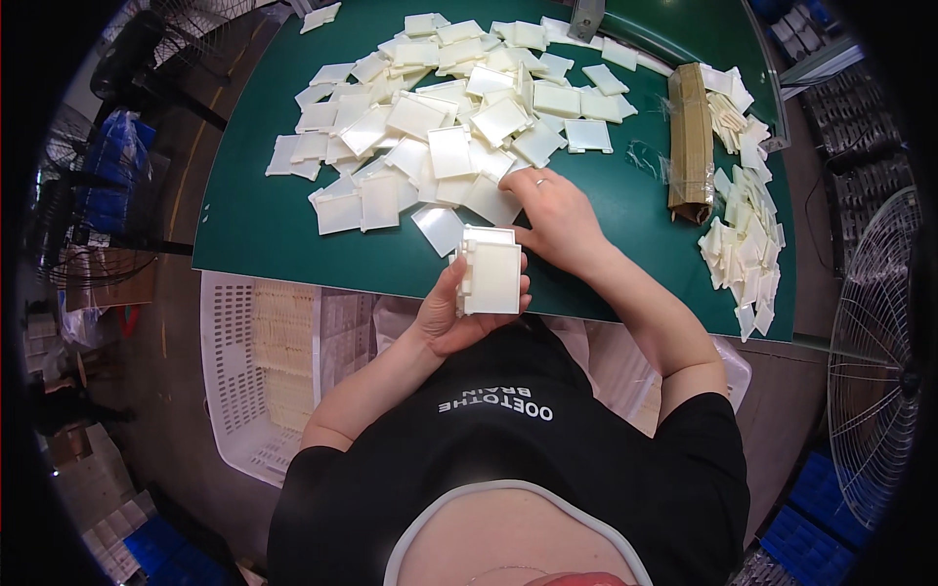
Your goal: Sorting and stacking small rectangular plastic components at a factory workbench.
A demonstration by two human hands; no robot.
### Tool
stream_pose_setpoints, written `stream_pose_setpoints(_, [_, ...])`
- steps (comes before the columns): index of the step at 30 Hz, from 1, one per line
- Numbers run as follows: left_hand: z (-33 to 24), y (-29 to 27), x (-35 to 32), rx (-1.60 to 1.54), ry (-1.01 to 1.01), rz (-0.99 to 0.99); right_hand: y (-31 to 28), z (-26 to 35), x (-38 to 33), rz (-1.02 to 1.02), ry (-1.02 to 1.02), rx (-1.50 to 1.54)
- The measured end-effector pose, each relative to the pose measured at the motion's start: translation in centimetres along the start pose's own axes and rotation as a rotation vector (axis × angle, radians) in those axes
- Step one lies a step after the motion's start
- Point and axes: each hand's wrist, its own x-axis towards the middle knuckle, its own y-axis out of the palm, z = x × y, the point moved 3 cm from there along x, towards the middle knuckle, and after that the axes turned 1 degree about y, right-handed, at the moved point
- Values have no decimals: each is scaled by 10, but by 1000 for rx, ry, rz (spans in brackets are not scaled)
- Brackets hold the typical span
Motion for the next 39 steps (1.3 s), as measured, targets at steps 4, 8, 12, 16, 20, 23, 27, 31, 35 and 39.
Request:
stream_pose_setpoints(4, [-4, -3, -6, 17, 20, -26, -11, -6, -6, -29, 94, 71])
stream_pose_setpoints(8, [-6, -4, -9, 12, -33, -82, -59, 7, -10, 115, -181, 609])
stream_pose_setpoints(12, [-2, 2, -1, 107, -131, -135, -51, 7, -23, 301, -324, 693])
stream_pose_setpoints(16, [-11, 29, 13, 419, -249, -180, -69, 11, -24, 335, -257, 657])
stream_pose_setpoints(20, [-25, 46, 38, 1156, -440, -172, -71, 31, -18, 414, -340, 410])
stream_pose_setpoints(23, [-27, 61, 47, 1209, -421, -209, -76, 29, -28, 461, -267, 276])
stream_pose_setpoints(27, [-30, 55, 48, 1261, 80, -181, -73, 8, -46, 263, -71, 255])
stream_pose_setpoints(31, [3, 29, 51, 1309, 608, -110, -39, -4, -63, 96, 109, 197])
stream_pose_setpoints(35, [27, 27, 57, 1230, 541, -87, -30, -5, -65, -39, 91, 168])
stream_pose_setpoints(39, [30, 25, 65, 1221, 514, -86, -26, -10, -63, -45, 74, 164])
